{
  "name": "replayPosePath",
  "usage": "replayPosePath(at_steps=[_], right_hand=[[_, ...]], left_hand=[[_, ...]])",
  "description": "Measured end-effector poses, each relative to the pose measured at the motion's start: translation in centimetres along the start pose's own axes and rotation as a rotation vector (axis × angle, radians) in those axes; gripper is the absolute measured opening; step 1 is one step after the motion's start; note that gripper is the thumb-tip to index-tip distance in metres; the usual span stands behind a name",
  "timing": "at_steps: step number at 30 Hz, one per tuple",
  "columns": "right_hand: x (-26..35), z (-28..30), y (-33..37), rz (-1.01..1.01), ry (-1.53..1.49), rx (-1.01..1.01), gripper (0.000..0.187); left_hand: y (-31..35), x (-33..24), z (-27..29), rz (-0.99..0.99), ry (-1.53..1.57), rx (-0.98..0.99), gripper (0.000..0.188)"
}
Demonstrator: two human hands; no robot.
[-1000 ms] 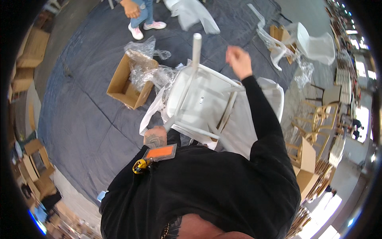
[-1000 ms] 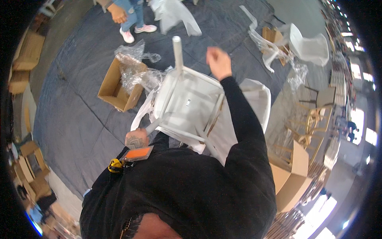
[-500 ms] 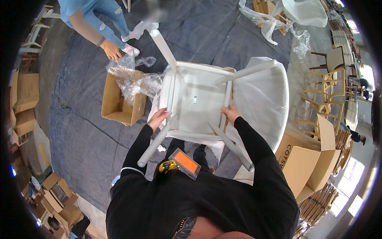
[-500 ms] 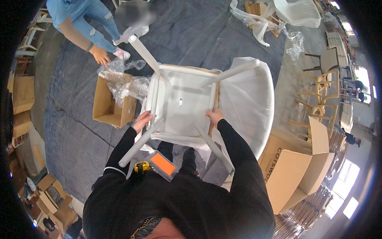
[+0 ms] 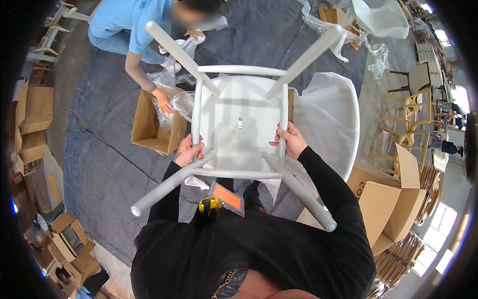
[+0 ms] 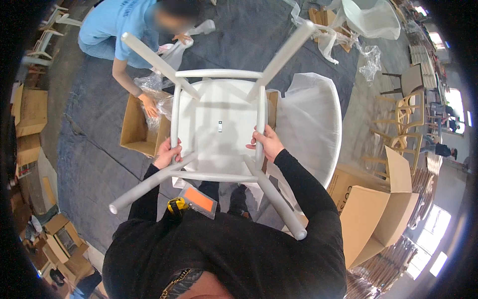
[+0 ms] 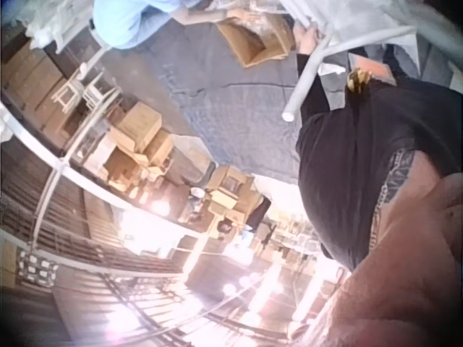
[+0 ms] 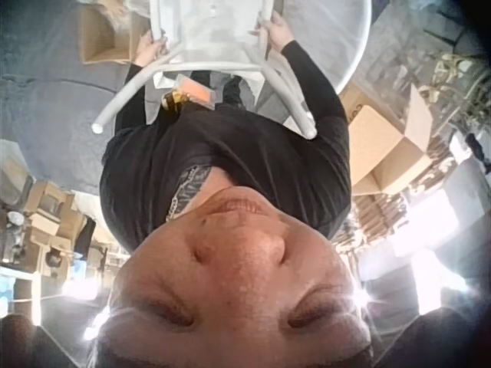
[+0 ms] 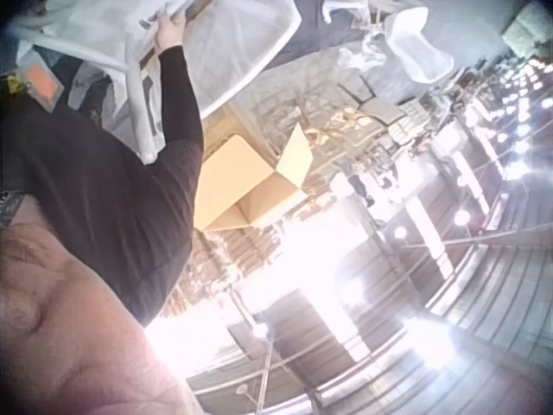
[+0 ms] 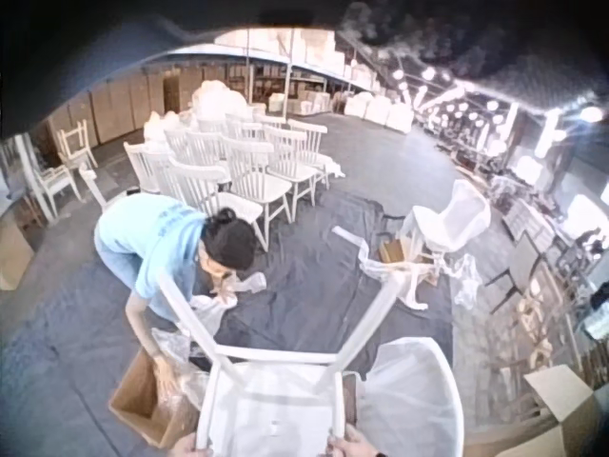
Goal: The person unpacks white chairs from cardboard boxes using a utility knife. They cut the plastic wrap, remove cardboard protectors, and unwrap the chairs, then place them upright among other chairs.
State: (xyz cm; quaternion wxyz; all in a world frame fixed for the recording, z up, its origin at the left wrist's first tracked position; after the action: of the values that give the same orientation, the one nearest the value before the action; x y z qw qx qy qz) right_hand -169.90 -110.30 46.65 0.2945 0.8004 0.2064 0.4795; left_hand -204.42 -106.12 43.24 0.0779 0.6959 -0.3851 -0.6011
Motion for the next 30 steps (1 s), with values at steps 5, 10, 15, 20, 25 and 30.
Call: replayPosePath(at_steps=[5,10,15,20,25,30], right_hand=[[7.8,-7.0,4.4,0.177,-0.031,0.126,0.031],[15.5,-11.6,10.5,0.406,0.002,0.187,0.037],[19.9,-15.4,16.7,0.418,-0.070,0.330,0.040],[23.3,-19.6,25.8,0.343,-0.235,0.636,0.042],[23.9,-24.3,37.4,0.186,-0.226,0.946,0.037],[25.7,-28.7,47.7,0.054,0.038,1.250,0.035]], left_hand=[[6.2,-7.8,0.1,-0.148,0.090,0.019,0.033],[13.3,-16.3,-3.2,-0.413,0.156,0.105,0.055],[21.4,-23.2,-6.0,-0.743,0.189,0.097,0.079],[32.3,-28.4,-10.8,-0.944,0.200,0.192,0.091],[45.5,-30.1,-15.6,-1.144,-0.031,0.259,0.084],[59.9,-26.6,-18.4,-1.391,-0.096,0.349,0.049]])
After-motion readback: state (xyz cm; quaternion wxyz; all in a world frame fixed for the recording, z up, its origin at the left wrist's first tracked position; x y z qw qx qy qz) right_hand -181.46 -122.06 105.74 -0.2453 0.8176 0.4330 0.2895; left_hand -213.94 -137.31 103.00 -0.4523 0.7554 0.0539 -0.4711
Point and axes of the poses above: each hand's wrist, its own y-axis away from the middle knuckle, its own z-axis out of the back of the hand, x = y × z, the point moved 9 cm from there along -y, towards the middle knuckle, and after that the axes turned 5 degrees about -y, right-handed, at the moved point
